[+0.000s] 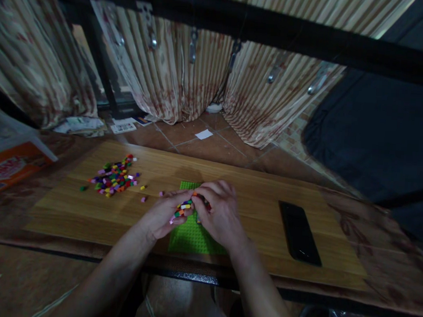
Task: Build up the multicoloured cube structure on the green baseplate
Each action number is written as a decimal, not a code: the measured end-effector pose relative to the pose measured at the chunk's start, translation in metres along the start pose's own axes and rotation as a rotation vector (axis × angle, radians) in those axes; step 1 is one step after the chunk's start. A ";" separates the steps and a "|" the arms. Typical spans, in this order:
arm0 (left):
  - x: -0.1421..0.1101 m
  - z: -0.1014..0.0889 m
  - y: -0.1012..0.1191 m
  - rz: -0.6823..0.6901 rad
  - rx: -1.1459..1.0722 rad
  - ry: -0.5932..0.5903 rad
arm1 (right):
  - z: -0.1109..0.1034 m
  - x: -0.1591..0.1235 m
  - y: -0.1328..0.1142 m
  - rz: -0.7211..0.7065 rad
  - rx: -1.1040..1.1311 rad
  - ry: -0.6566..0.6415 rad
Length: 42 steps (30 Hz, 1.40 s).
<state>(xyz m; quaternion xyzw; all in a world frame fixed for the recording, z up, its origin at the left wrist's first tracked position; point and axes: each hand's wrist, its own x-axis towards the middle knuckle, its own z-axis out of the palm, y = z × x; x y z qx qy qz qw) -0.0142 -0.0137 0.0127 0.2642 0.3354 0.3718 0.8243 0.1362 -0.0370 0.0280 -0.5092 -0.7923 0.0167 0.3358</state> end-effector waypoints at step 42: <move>-0.001 -0.003 0.006 0.001 0.035 0.057 | 0.010 -0.003 0.017 0.217 0.173 0.132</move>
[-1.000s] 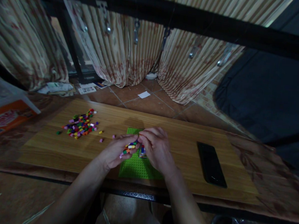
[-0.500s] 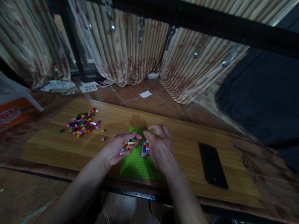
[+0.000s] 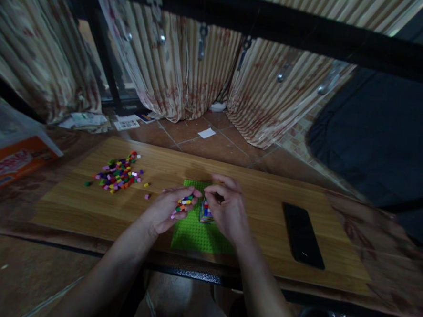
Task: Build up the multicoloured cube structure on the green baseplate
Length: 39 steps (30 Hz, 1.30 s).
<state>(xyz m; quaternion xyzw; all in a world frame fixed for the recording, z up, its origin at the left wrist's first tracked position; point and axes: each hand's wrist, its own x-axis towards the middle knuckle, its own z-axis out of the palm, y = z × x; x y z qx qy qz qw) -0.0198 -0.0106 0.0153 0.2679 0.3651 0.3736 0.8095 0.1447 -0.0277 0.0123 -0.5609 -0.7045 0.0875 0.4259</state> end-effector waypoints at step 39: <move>-0.006 0.008 -0.002 0.027 -0.088 0.011 | -0.018 0.001 -0.032 -0.157 -0.052 -0.201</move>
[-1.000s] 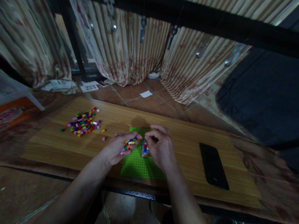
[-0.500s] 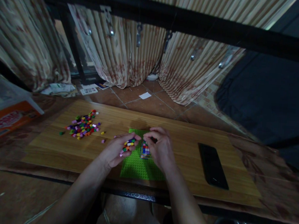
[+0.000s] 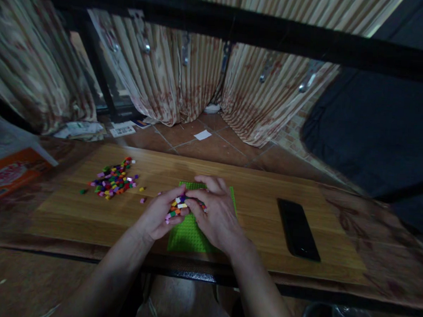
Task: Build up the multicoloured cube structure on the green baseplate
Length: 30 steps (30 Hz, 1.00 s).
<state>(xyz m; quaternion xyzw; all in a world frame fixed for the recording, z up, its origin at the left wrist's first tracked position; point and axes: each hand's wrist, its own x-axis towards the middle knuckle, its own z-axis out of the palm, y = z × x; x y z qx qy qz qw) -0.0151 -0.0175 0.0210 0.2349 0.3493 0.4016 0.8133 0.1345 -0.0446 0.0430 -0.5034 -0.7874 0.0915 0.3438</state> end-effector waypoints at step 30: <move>-0.006 0.004 -0.005 0.066 0.439 0.025 | -0.012 -0.002 -0.004 0.118 -0.014 -0.103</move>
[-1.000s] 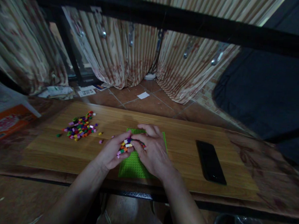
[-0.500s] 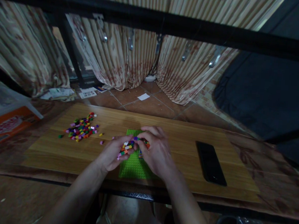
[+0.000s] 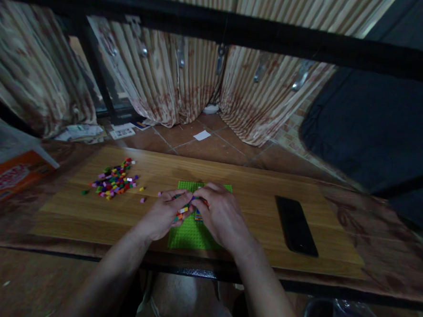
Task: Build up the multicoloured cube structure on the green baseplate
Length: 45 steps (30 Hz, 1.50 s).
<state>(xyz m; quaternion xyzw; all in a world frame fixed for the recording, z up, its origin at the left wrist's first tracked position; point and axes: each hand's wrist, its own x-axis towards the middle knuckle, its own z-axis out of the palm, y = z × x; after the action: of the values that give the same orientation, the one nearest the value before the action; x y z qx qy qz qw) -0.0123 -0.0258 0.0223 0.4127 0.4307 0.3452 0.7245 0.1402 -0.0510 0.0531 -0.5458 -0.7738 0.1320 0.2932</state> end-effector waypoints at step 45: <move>0.009 -0.006 0.009 0.012 -0.297 0.078 | 0.008 -0.017 0.073 0.340 0.650 0.298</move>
<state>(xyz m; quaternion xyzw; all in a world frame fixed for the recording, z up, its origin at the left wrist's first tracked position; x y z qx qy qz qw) -0.0155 -0.0127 0.0256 0.2899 0.4002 0.4250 0.7584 0.1953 -0.0393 0.0033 -0.5581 -0.5391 0.3363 0.5336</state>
